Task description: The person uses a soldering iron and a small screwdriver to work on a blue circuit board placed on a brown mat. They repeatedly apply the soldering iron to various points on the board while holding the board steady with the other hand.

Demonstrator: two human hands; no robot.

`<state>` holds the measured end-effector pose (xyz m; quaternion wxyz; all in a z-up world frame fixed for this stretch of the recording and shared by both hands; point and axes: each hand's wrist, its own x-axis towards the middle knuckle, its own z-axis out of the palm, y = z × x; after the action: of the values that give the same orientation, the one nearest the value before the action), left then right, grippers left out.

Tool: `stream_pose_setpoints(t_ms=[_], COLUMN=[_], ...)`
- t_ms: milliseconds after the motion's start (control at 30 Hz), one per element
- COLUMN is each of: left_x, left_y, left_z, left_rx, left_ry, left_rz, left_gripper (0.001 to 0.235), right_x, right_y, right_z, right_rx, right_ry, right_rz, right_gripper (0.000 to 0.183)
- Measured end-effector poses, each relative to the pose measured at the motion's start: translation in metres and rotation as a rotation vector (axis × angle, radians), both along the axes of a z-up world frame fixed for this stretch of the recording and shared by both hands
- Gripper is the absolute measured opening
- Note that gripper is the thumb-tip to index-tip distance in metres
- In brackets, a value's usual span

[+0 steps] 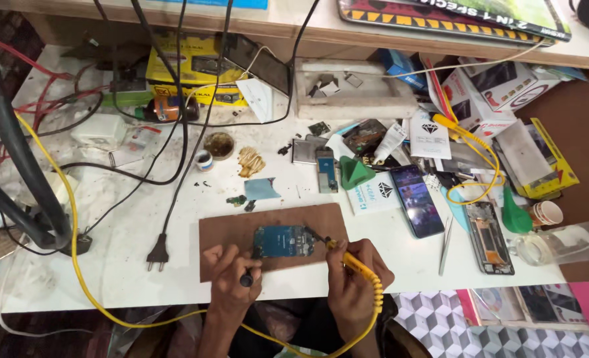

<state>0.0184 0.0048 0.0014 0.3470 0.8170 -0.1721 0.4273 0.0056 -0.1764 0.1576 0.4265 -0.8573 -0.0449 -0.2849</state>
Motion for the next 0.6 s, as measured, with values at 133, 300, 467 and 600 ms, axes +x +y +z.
stream_pose_setpoints(t_ms=[133, 300, 467, 600], left_x=[-0.003, -0.003, -0.009, -0.004], left_y=[0.001, 0.005, 0.004, 0.005], left_z=[-0.005, -0.012, -0.017, -0.016], left_rx=[-0.007, -0.012, 0.014, 0.053], left_ry=[-0.009, -0.045, 0.016, 0.01], left_rz=[0.002, -0.078, -0.025, -0.047], left_gripper=[0.021, 0.027, 0.023, 0.021], right_x=[0.003, 0.004, 0.005, 0.007], right_y=[-0.008, -0.013, -0.012, -0.011], right_z=[-0.003, 0.0, 0.0, 0.0], right_rx=[0.166, 0.052, -0.05, -0.059], right_ry=[0.167, 0.093, 0.062, 0.034], right_rz=[-0.064, 0.001, 0.062, 0.049], right_gripper=[0.022, 0.02, 0.018, 0.019])
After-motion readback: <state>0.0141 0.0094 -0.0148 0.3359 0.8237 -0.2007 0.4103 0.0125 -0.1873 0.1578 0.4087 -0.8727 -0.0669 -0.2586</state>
